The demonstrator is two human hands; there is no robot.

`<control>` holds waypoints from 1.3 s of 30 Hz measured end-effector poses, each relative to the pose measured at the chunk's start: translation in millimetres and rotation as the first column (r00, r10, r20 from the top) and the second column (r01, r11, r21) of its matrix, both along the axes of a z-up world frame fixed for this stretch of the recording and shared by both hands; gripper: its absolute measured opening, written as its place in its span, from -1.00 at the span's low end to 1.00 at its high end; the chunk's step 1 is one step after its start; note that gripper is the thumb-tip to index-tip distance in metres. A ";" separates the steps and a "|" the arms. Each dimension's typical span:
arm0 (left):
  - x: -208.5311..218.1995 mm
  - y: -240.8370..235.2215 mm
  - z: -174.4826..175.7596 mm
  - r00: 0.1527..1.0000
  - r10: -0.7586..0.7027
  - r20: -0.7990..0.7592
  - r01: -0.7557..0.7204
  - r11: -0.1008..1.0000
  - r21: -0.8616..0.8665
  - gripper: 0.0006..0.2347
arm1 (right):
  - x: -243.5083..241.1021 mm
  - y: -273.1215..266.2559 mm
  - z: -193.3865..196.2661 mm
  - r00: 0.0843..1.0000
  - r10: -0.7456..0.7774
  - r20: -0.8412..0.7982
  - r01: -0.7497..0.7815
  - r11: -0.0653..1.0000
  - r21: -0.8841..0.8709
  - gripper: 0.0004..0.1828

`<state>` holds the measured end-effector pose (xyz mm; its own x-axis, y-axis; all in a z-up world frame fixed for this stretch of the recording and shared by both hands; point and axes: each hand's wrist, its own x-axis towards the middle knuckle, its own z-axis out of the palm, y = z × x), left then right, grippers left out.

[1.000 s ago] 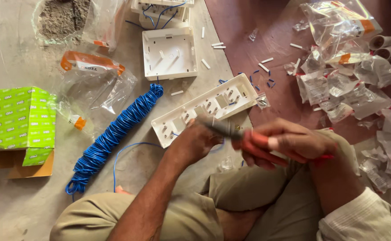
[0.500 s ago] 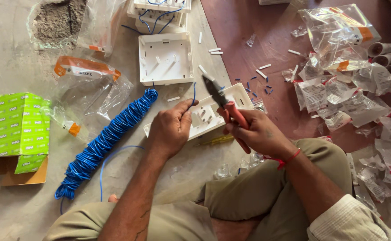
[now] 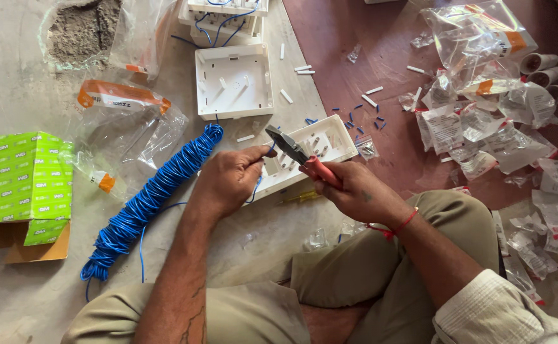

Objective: The person wires electrical switches into a switchboard by cutting and stripping wires with pliers and securing them into the terminals using a screwdriver.

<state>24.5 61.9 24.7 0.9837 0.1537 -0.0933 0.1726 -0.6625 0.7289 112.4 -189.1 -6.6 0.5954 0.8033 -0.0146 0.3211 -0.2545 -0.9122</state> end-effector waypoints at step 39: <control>2.0 -20.6 -2.3 0.941 0.245 -0.234 -0.320 0.868 -0.379 -0.78 | -29.0 21.3 0.4 0.995 -0.056 -0.079 0.054 0.998 -0.031 -0.68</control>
<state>26.5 41.3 22.4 0.8661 0.3337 -0.3721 0.4549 -0.2181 0.8634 83.5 -167.8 -6.2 0.6345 0.7681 -0.0864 0.2327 -0.2965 -0.9263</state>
